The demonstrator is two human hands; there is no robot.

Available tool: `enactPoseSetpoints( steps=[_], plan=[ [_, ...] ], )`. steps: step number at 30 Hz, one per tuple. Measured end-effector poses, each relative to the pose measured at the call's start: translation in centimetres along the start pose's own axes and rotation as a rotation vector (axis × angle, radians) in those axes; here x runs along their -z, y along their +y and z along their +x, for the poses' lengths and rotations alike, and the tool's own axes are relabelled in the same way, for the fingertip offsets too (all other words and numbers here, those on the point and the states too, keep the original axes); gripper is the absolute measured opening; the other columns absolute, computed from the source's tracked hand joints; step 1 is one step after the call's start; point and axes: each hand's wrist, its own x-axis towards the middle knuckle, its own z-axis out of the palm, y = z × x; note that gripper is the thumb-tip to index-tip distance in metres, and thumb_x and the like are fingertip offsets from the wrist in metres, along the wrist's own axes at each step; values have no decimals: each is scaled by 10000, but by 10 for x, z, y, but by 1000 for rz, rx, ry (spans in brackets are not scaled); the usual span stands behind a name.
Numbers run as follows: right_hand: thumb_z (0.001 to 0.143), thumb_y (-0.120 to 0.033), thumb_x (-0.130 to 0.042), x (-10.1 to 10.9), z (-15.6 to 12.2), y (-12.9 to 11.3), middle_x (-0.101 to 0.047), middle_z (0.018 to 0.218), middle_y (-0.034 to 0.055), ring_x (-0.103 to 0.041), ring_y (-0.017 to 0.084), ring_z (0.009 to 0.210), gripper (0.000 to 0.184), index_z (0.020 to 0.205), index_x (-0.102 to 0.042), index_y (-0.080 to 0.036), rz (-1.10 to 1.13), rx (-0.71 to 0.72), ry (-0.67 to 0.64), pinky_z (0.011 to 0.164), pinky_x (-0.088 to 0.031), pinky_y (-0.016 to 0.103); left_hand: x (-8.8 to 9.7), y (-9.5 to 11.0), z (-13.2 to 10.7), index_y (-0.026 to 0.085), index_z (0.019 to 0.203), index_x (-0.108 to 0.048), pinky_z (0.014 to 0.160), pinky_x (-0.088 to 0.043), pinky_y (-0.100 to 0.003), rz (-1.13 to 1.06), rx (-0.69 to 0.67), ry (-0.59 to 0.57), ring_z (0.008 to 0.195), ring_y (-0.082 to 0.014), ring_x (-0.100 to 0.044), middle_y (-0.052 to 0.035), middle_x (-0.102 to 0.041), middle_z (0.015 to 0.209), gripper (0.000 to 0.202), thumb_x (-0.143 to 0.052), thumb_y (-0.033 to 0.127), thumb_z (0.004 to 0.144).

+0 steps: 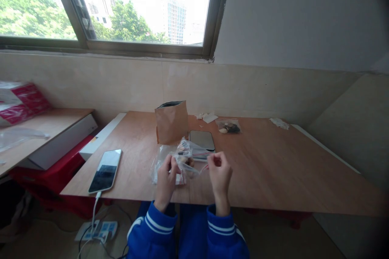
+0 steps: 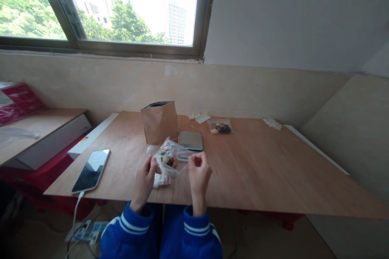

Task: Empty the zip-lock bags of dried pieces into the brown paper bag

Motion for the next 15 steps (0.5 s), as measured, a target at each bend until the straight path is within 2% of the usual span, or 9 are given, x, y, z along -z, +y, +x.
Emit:
enactPoseSetpoints(
  steps=[2, 5, 8, 10, 12, 15],
  plan=[
    [826, -460, -599, 6, 6, 9, -614, 561, -4, -604, 171, 529, 286, 706, -535, -208, 38, -48, 71, 566, -481, 276, 4, -1, 4, 209, 635, -458, 592, -367, -263, 5, 18, -24, 565, -137, -498, 22, -504, 561, 393, -443, 491, 908],
    [827, -535, -599, 5, 7, 8, -647, 615, 15, -641, 186, 574, 339, 785, -555, -201, 168, -68, 48, 596, -517, 299, 1, -11, 10, 202, 631, -481, 631, -407, -277, -126, 76, -73, 618, -152, -519, 6, -523, 602, 437, -446, 555, 885],
    [834, -569, -593, -8, 2, -1, -656, 661, 16, -642, 176, 562, 367, 824, -532, -207, 337, -107, 25, 575, -539, 303, -9, -31, 16, 187, 686, -527, 728, -470, -307, -330, 151, -14, 748, -178, -585, -35, -604, 743, 492, -404, 622, 880],
    [833, -577, -595, -17, 0, -4, -656, 685, 14, -637, 171, 539, 377, 839, -515, -209, 427, -146, 2, 548, -543, 307, -17, -45, 21, 166, 805, -595, 784, -495, -336, -435, 233, 18, 824, -194, -624, -79, -664, 893, 532, -416, 664, 862],
    [834, -579, -592, -24, -1, -2, -654, 710, 18, -637, 172, 533, 382, 856, -510, -207, 467, -184, -27, 533, -543, 312, -23, -57, 26, 141, 940, -638, 810, -515, -361, -546, 341, -33, 872, -213, -655, -124, -693, 995, 591, -436, 688, 849],
    [848, -558, -570, -32, -1, 6, -653, 757, 38, -651, 184, 597, 368, 895, -524, -197, 429, -183, -80, 577, -556, 333, -32, -63, 36, 146, 1049, -675, 805, -540, -385, -701, 444, -204, 914, -244, -686, -146, -724, 1020, 624, -407, 681, 872]
  ],
)
